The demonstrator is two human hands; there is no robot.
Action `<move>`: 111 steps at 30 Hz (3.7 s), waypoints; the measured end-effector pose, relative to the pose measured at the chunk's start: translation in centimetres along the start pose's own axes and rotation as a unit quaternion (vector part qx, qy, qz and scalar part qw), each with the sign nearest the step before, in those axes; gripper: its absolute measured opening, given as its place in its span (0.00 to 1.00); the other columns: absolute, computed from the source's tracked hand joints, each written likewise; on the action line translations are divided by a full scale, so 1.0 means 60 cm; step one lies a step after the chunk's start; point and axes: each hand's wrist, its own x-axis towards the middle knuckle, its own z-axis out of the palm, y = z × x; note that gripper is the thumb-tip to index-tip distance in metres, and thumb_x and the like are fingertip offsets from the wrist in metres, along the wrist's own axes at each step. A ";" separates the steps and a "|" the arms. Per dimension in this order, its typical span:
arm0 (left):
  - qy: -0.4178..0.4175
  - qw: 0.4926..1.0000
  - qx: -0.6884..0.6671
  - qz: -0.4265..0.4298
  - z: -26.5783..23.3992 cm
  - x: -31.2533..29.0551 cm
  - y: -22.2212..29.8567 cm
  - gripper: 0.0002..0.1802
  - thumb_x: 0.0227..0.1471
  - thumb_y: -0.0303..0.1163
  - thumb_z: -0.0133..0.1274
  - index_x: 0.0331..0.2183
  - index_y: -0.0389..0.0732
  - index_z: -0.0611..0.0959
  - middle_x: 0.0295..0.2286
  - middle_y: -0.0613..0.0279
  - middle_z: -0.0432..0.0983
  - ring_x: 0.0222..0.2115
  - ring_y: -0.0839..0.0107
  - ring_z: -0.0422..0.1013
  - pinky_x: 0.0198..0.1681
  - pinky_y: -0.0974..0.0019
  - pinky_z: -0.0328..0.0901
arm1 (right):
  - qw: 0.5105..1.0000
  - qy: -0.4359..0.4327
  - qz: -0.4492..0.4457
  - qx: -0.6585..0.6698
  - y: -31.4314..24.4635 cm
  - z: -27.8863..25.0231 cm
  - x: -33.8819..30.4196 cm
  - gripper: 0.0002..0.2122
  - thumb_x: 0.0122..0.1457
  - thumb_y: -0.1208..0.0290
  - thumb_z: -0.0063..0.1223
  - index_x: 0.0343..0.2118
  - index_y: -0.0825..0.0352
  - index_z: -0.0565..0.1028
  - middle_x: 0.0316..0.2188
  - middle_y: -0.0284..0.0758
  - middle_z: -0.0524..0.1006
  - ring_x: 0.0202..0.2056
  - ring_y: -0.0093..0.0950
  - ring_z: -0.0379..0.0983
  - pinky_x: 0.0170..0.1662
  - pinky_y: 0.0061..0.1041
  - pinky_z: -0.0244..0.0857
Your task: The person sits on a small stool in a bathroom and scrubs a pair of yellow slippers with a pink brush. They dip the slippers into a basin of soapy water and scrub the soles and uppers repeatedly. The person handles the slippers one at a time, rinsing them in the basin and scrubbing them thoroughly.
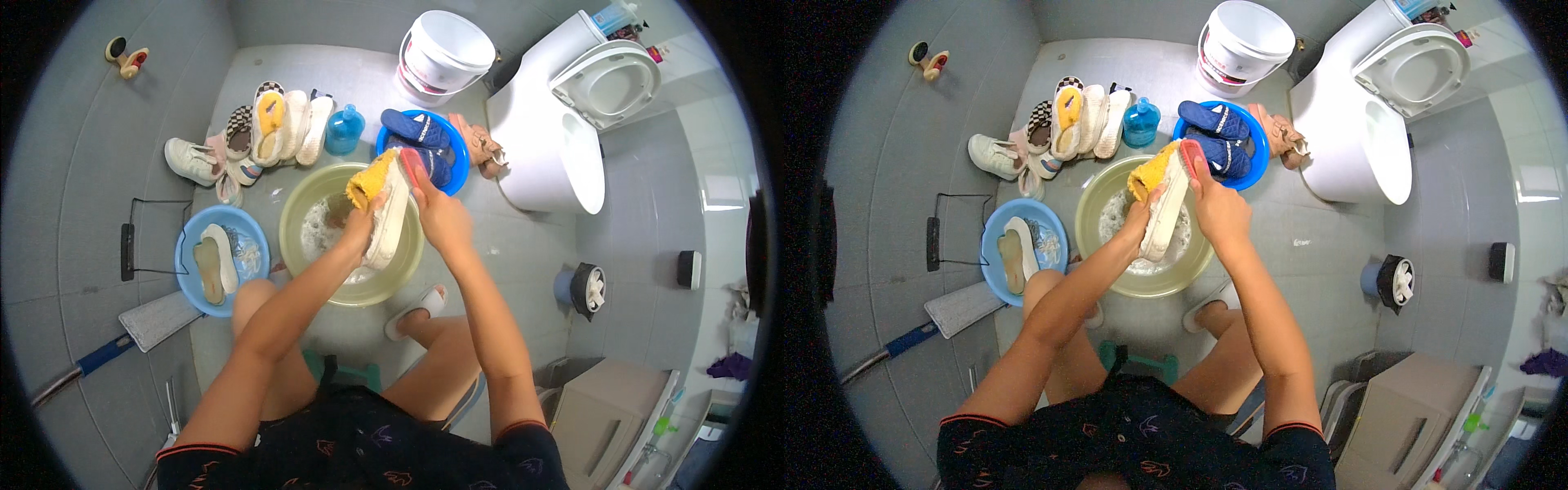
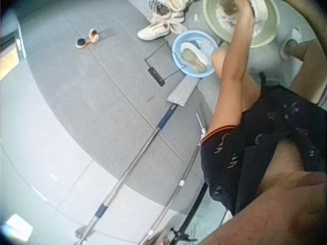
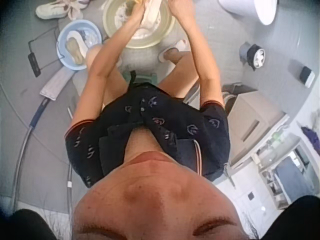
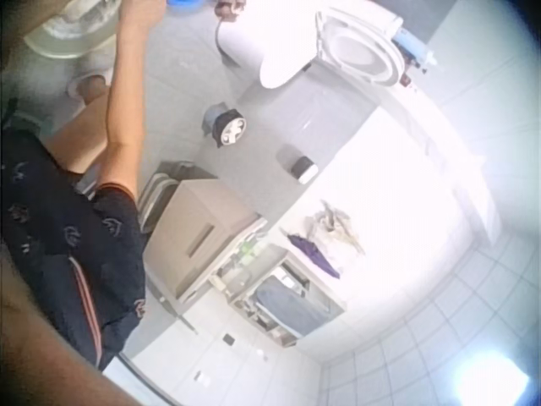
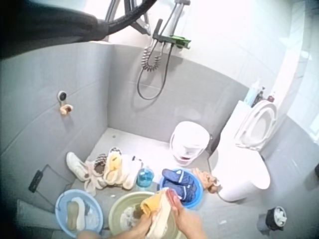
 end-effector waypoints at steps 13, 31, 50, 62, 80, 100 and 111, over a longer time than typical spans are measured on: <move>0.083 0.981 -0.172 0.011 -0.049 0.045 -0.001 0.28 0.59 0.53 0.46 0.46 0.37 0.76 0.35 0.59 0.77 0.32 0.66 0.75 0.35 0.62 0.71 | 0.997 -0.035 -0.062 -0.001 -0.089 -0.028 -0.085 0.23 0.62 0.58 0.47 0.61 0.41 0.62 0.16 0.44 0.74 0.18 0.45 0.72 0.22 0.42 0.65; -0.053 0.996 -0.066 0.001 -0.012 -0.003 0.014 0.30 0.54 0.55 0.48 0.47 0.41 0.75 0.32 0.62 0.77 0.31 0.70 0.76 0.32 0.67 0.72 | 0.998 0.037 -0.039 0.011 -0.070 -0.056 -0.047 0.23 0.62 0.56 0.46 0.60 0.40 0.62 0.18 0.43 0.76 0.19 0.43 0.75 0.21 0.42 0.67; -0.104 0.961 0.128 0.220 0.001 -0.024 0.041 0.38 0.46 0.30 0.64 0.57 0.39 0.65 0.51 0.62 0.68 0.52 0.71 0.64 0.55 0.64 0.61 | 0.786 0.018 0.037 0.616 -0.049 -0.131 0.050 0.33 0.50 0.75 0.61 0.60 0.69 0.61 0.45 0.35 0.74 0.42 0.23 0.72 0.47 0.23 0.67; -0.108 0.952 0.098 0.269 -0.006 -0.031 0.125 0.61 0.42 0.40 0.69 0.66 0.46 0.46 0.60 0.49 0.51 0.60 0.60 0.54 0.61 0.61 0.52 | 0.779 0.169 0.011 0.603 -0.018 -0.042 0.039 0.38 0.45 0.88 0.54 0.62 0.72 0.54 0.48 0.38 0.71 0.44 0.25 0.73 0.46 0.22 0.68; -0.047 0.908 0.231 0.347 -0.004 -0.041 0.125 0.23 0.33 0.19 0.67 0.30 0.43 0.71 0.27 0.72 0.71 0.30 0.82 0.69 0.31 0.74 0.68 | 0.924 0.120 -0.077 0.355 -0.015 -0.035 -0.056 0.38 0.51 0.75 0.62 0.65 0.60 0.56 0.55 0.43 0.70 0.44 0.33 0.75 0.47 0.26 0.67; 0.256 0.746 0.388 0.477 -0.006 -0.028 0.102 0.22 0.28 0.24 0.67 0.24 0.39 0.69 0.24 0.55 0.70 0.30 0.50 0.67 0.32 0.53 0.61 | 0.993 0.097 -0.037 0.064 -0.104 0.010 -0.049 0.26 0.63 0.61 0.47 0.64 0.41 0.56 0.17 0.42 0.73 0.20 0.42 0.74 0.22 0.43 0.65; 0.244 0.791 0.338 0.447 -0.007 -0.020 0.097 0.22 0.28 0.22 0.67 0.24 0.39 0.69 0.23 0.55 0.69 0.30 0.53 0.68 0.32 0.56 0.60 | 0.970 0.084 0.005 0.226 -0.068 0.023 0.016 0.23 0.64 0.61 0.43 0.63 0.47 0.59 0.28 0.48 0.77 0.28 0.50 0.74 0.30 0.45 0.66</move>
